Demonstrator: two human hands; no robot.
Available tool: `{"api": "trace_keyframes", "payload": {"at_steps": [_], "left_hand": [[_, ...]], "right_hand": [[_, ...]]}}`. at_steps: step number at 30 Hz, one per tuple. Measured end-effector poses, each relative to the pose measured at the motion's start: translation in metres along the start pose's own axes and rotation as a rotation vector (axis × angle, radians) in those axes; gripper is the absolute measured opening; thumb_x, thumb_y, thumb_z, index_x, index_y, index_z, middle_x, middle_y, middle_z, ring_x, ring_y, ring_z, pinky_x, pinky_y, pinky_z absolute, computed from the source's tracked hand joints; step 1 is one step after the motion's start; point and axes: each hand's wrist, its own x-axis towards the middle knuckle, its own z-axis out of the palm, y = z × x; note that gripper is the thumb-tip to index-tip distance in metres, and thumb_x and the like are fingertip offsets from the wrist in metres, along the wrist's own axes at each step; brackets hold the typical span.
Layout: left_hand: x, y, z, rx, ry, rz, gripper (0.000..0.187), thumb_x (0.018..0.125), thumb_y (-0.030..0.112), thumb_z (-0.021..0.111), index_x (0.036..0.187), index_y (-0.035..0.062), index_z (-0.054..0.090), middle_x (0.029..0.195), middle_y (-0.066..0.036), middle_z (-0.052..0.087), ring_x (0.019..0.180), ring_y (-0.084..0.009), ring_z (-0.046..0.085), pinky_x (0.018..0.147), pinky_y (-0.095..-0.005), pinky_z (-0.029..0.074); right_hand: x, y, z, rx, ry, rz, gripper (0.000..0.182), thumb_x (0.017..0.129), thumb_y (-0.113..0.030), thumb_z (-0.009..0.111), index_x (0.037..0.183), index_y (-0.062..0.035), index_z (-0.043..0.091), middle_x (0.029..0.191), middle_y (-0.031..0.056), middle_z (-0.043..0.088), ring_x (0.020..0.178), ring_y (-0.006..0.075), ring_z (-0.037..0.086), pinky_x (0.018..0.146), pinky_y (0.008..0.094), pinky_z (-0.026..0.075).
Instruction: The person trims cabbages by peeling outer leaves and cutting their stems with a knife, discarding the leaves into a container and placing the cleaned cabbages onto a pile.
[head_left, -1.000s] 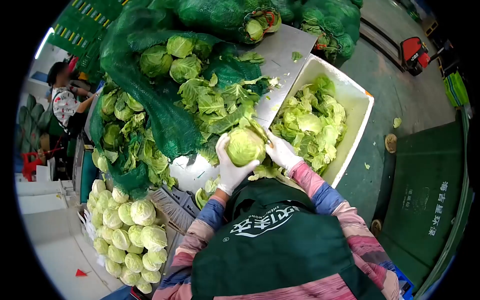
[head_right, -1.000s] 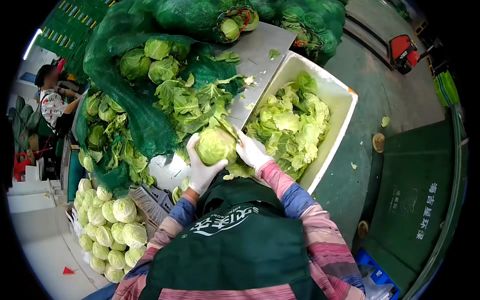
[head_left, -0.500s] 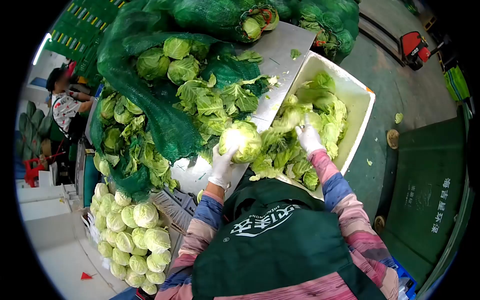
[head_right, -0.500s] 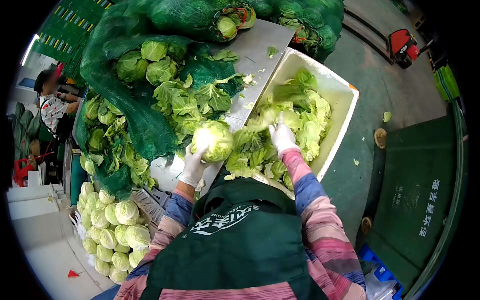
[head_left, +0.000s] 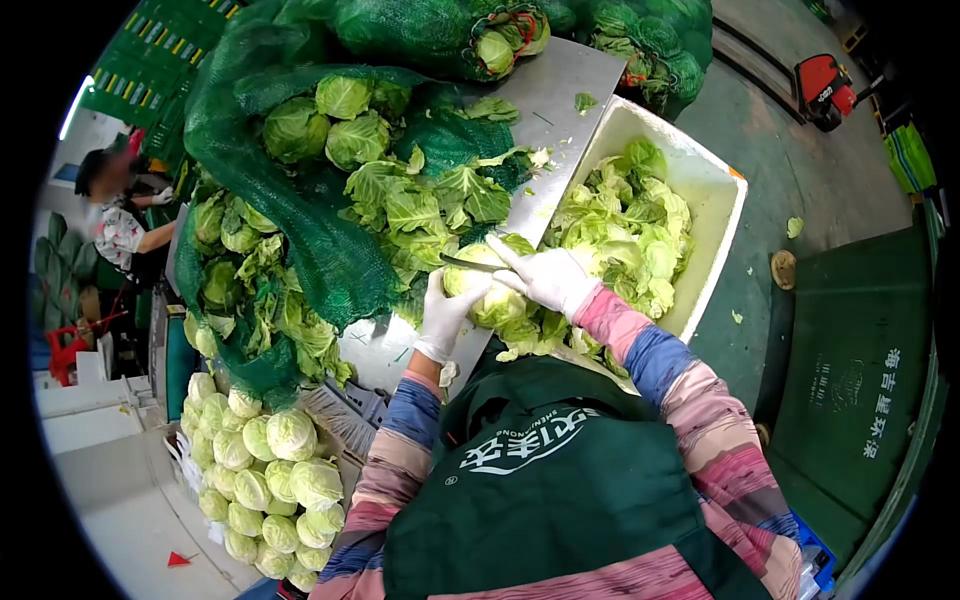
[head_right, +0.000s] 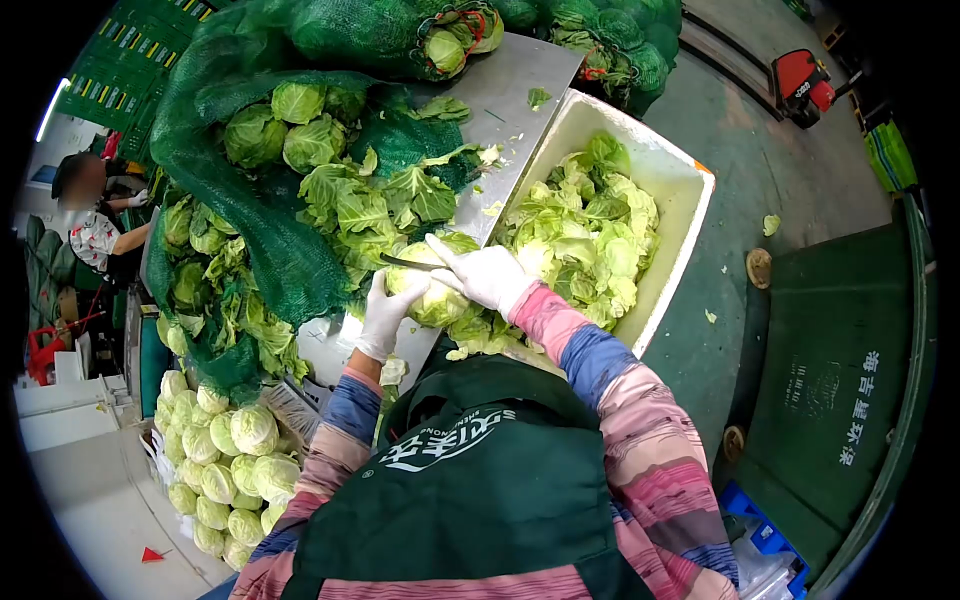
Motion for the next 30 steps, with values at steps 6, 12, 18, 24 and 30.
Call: {"api": "trace_keyframes", "payload": {"at_steps": [6, 12, 18, 24, 30], "left_hand": [[-0.011, -0.008, -0.008, 0.191, -0.112, 0.205, 0.068, 0.074, 0.012, 0.08, 0.128, -0.002, 0.041, 0.12, -0.013, 0.056, 0.102, -0.0187, 0.059, 0.089, -0.0301, 0.05], [-0.026, -0.032, -0.025, -0.006, 0.004, 0.018, 0.071, 0.073, 0.01, 0.081, 0.129, 0.0002, 0.038, 0.123, -0.013, 0.053, 0.11, -0.0203, 0.055, 0.094, -0.0321, 0.048], [-0.026, -0.039, -0.006, -0.081, 0.156, -0.065, 0.063, 0.084, 0.011, 0.071, 0.132, 0.0071, 0.03, 0.126, -0.015, 0.048, 0.108, -0.0292, 0.058, 0.076, -0.0448, 0.059], [-0.031, -0.001, 0.028, -0.334, 0.198, -0.313, 0.079, 0.077, 0.013, 0.077, 0.137, 0.0147, 0.025, 0.132, -0.013, 0.038, 0.114, -0.032, 0.05, 0.077, -0.0497, 0.057], [-0.028, -0.01, 0.053, -0.211, 0.335, -0.309, 0.085, 0.077, 0.02, 0.077, 0.138, 0.0161, 0.018, 0.134, -0.014, 0.038, 0.114, -0.0332, 0.052, 0.08, -0.0544, 0.055]], "right_hand": [[0.02, 0.029, 0.012, 0.405, 0.201, 0.19, 0.048, 0.096, -0.05, 0.044, 0.135, -0.0228, 0.053, 0.096, 0.0242, 0.066, 0.086, 0.0368, 0.065, 0.085, 0.0415, 0.051], [-0.008, 0.11, 0.023, 0.207, 0.206, 0.646, 0.05, 0.099, -0.046, 0.037, 0.139, -0.0174, 0.046, 0.095, 0.0207, 0.068, 0.083, 0.0362, 0.065, 0.081, 0.0431, 0.05], [-0.027, 0.005, 0.028, 0.442, 0.295, 0.408, 0.059, 0.099, -0.045, 0.04, 0.147, -0.0122, 0.03, 0.078, 0.0251, 0.064, 0.069, 0.0402, 0.063, 0.064, 0.046, 0.049], [-0.045, -0.033, 0.038, 0.511, 0.229, 0.349, 0.058, 0.099, -0.039, 0.043, 0.145, -0.0041, 0.031, 0.061, 0.0234, 0.059, 0.057, 0.0412, 0.059, 0.056, 0.0478, 0.047], [-0.04, -0.039, 0.037, 0.247, 0.232, 0.447, 0.056, 0.098, -0.036, 0.044, 0.142, -0.0031, 0.035, 0.058, 0.0201, 0.06, 0.052, 0.0381, 0.059, 0.052, 0.0478, 0.046]]}}
